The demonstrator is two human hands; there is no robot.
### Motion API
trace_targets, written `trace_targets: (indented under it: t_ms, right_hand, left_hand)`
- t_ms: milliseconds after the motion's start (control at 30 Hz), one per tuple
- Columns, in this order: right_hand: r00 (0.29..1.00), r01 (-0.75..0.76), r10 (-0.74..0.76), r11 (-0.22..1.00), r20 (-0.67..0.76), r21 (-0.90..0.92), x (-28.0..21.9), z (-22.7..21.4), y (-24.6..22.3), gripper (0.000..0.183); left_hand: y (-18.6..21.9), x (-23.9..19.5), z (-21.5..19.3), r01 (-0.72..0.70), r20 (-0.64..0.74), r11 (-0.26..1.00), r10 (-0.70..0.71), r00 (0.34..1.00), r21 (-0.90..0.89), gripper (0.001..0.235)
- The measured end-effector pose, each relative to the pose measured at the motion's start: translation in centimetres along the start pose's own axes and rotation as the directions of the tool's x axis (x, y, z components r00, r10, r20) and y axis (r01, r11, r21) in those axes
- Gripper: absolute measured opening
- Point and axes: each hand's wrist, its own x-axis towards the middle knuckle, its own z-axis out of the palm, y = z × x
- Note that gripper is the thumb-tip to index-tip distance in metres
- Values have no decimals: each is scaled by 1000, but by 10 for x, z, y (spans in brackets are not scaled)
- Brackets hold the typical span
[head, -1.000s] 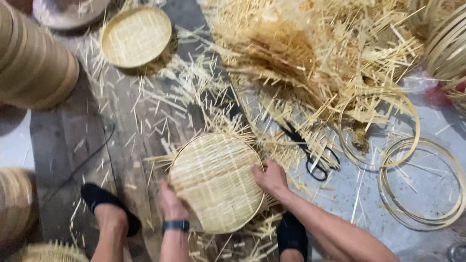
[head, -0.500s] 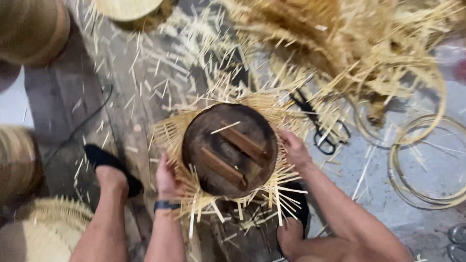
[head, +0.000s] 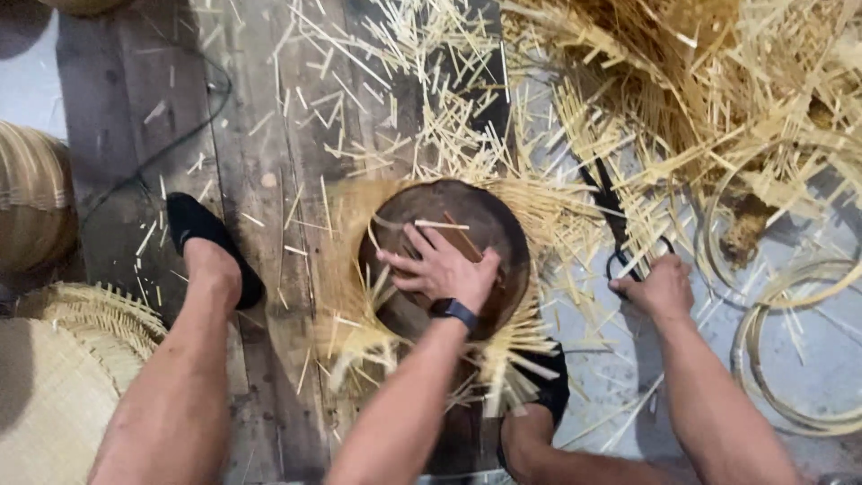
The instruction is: The person sits on the floor assembling round bamboo steamer trays. They press a woven bamboo mat into a bamboo rim, trim the protruding mat edges with scissors, and work the rim around the mat to secure it, setting finished trays aside.
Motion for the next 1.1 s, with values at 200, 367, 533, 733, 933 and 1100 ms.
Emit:
trace_targets:
  t_ms: [200,367,533,733,933,1100]
  right_hand:
    - [951,193,-205,978,-231,-74,-5,-12,26,85]
    - [970,225,-216,972,116,-74,48,-44,41,29]
    - [994,-105,71,430,83,897,56,-215,-60,23]
    - [949,155,-258,-127,-183,980,103,-227,-56,26]
    - [941,61,-38,996,337,-58,29,-79,-61,45]
    - [986,164,-160,981,-51,107,29,26,17,69]
  left_hand:
    - [-70,6,22,-331,-398,927,375,837,176,139]
    - [-78,5,23,-188,-358,982,181,916,15,150]
    - [-74,8,26,-129,-332,985,160,930,113,150]
    - [-74,5,22,-152,-305,984,172,937,87,150]
    - [-82,25,32,-292,-429,956,278,859,36,150]
    - [-76,14,5,-272,-324,956,294,899,114,152]
